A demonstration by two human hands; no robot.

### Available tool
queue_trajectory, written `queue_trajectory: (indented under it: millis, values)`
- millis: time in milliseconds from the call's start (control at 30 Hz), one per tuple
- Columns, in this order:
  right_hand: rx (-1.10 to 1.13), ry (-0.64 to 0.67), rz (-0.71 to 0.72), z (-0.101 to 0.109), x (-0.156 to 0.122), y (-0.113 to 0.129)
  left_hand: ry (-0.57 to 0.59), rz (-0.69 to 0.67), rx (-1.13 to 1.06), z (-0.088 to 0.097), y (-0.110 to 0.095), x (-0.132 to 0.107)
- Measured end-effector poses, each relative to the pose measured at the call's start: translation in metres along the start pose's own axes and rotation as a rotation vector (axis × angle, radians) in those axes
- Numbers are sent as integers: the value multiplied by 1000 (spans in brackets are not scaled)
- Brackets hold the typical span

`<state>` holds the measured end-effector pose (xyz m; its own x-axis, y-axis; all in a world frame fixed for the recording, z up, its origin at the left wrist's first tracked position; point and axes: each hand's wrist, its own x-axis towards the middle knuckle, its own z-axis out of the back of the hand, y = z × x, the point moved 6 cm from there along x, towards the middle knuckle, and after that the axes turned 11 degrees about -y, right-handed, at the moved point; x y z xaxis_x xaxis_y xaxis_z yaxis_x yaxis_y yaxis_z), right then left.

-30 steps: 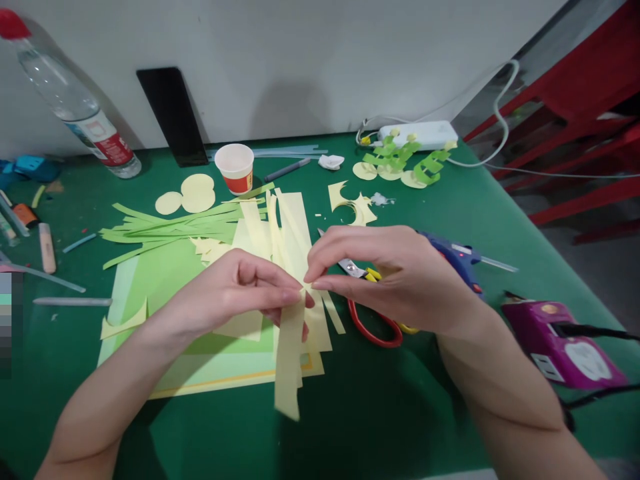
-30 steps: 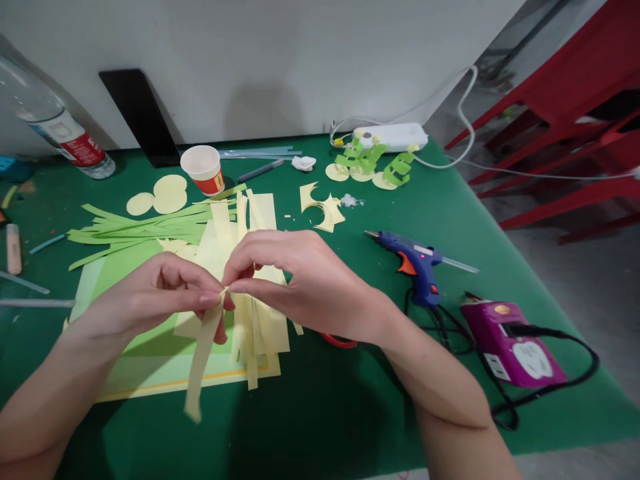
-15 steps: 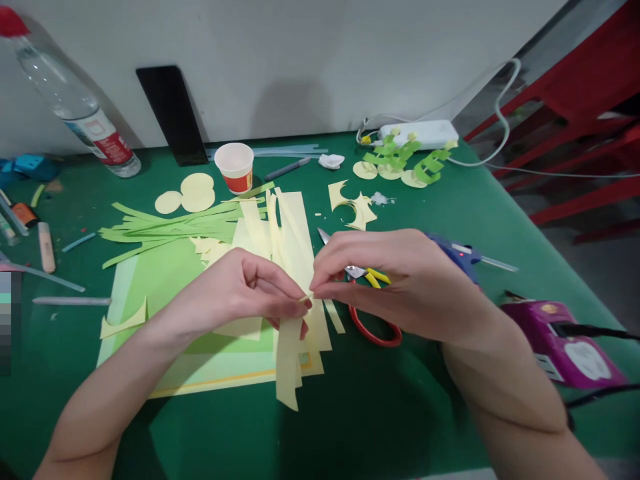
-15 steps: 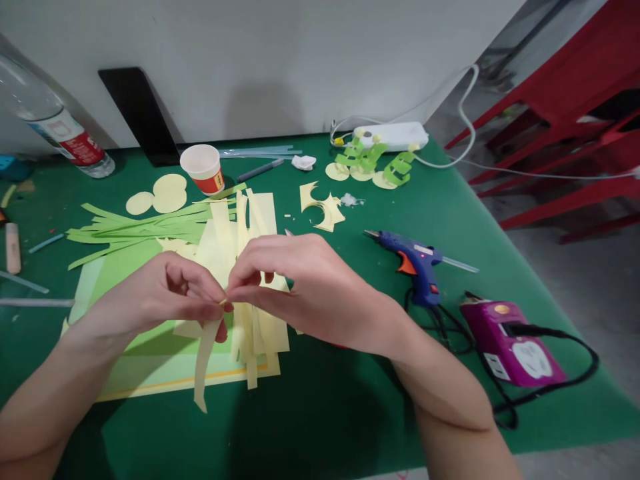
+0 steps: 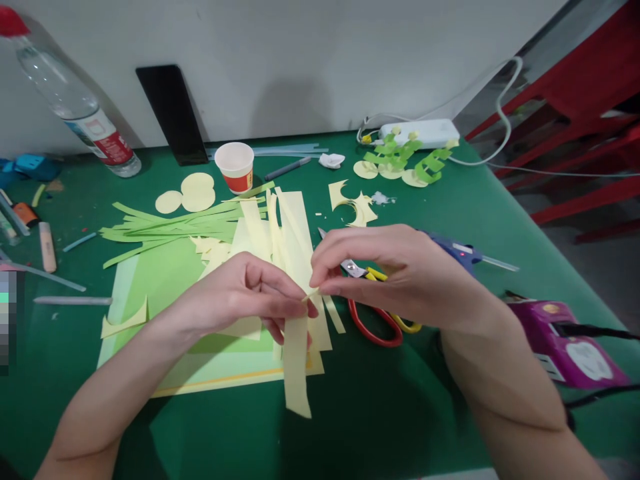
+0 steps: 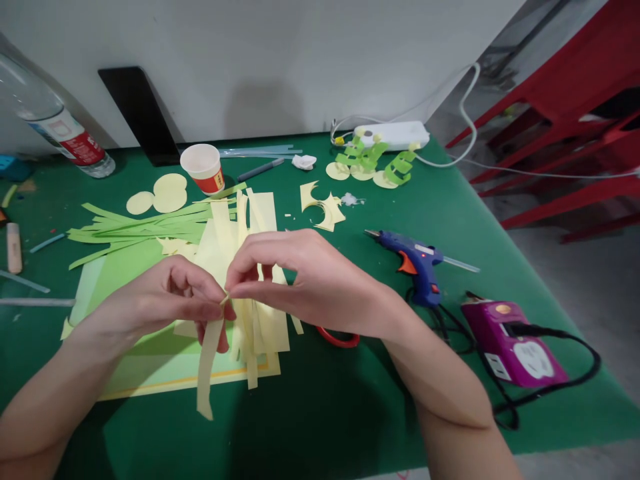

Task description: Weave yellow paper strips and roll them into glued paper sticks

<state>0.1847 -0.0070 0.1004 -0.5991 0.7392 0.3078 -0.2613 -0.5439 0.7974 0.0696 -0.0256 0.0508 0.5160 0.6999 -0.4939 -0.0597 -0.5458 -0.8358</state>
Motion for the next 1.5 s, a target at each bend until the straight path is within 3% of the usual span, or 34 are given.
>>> queue_trajectory:
  millis: [267,433,567,733,1033,1233,1500]
  values:
    - [10,-59,-58,-2,-1,4,-114,22,-1,3,2,2]
    - [83,-51,-153,2,1,-2,-7,11,4,-2,0,0]
    - [163,-39,-147,5,3,-8,78,17,-45,-5,2,-1]
    - [175,-34,-115,3,3,-8,-4,3,-46,0,3,2]
    - [101,-70,-243,3,1,-9,-113,52,5,2,6,5]
    - [122,-35,-199,7,5,-10,53,49,-86,-6,5,4]
    - [66,-63,-140,5,2,-10,-22,8,-94,-2,1,4]
